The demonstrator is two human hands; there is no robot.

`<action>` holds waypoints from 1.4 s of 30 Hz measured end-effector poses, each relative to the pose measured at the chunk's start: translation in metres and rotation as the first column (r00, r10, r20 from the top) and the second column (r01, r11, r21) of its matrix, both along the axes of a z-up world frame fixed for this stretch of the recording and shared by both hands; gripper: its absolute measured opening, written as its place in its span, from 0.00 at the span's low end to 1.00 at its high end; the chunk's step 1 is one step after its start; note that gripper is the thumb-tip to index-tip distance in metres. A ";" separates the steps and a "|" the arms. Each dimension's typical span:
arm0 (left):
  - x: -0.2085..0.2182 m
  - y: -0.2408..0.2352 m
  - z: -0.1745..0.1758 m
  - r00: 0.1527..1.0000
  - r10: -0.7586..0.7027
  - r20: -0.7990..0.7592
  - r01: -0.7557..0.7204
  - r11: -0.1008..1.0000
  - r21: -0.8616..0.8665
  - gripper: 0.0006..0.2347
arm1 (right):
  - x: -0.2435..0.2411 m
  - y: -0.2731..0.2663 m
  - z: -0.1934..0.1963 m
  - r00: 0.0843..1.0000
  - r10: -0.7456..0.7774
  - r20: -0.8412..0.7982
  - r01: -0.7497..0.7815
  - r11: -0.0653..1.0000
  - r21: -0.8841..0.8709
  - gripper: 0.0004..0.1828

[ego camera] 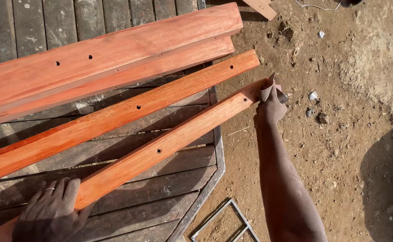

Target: Sanding the surfaces and edges of wooden beams using sandpaper

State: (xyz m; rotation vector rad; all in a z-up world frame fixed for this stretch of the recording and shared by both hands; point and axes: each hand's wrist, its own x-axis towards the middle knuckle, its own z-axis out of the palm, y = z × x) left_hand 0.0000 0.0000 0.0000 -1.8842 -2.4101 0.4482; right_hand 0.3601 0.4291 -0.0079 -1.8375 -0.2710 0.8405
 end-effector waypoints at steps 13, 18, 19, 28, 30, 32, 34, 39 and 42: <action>-0.004 -0.013 -0.013 0.999 0.046 -0.013 -0.047 0.999 -0.027 0.27 | -0.001 -0.041 0.010 0.733 0.582 0.351 -0.575 0.807 -0.137 0.36; -0.005 -0.011 -0.013 0.998 -0.040 -0.047 0.045 0.995 0.093 0.30 | 0.015 -0.009 -0.009 0.839 0.349 0.416 -0.466 0.857 0.220 0.43; -0.004 -0.010 -0.011 0.998 -0.039 -0.045 0.043 0.995 0.090 0.30 | 0.016 -0.014 -0.005 0.838 0.352 0.417 -0.468 0.857 0.217 0.43; -0.004 -0.009 -0.005 0.997 -0.063 -0.040 0.066 0.996 0.058 0.29 | 0.046 -0.028 0.015 -0.326 0.566 0.757 -0.841 0.192 -0.505 0.51; 0.000 -0.008 -0.003 0.999 -0.017 -0.052 0.019 0.999 0.049 0.29 | 0.056 -0.015 0.002 -0.182 0.432 0.883 -0.932 0.211 -0.295 0.30; -0.002 -0.006 0.002 0.996 -0.040 -0.077 0.044 0.998 0.053 0.28 | 0.052 -0.012 -0.016 -0.144 0.374 0.916 -0.929 0.267 -0.255 0.27; 0.001 -0.009 0.002 0.993 -0.057 -0.108 0.063 0.996 0.059 0.27 | 0.029 -0.041 -0.024 -0.107 0.307 0.946 -0.927 0.314 -0.207 0.24; -0.001 0.000 0.003 0.999 0.025 -0.036 -0.030 0.989 -0.147 0.23 | -0.031 -0.141 0.011 -0.410 0.316 0.856 -0.905 -0.257 -0.339 0.27; -0.006 -0.008 -0.008 0.994 0.110 0.009 -0.103 0.955 -0.277 0.31 | 0.021 -0.052 0.018 -0.451 0.211 0.868 -0.881 0.050 -0.470 0.34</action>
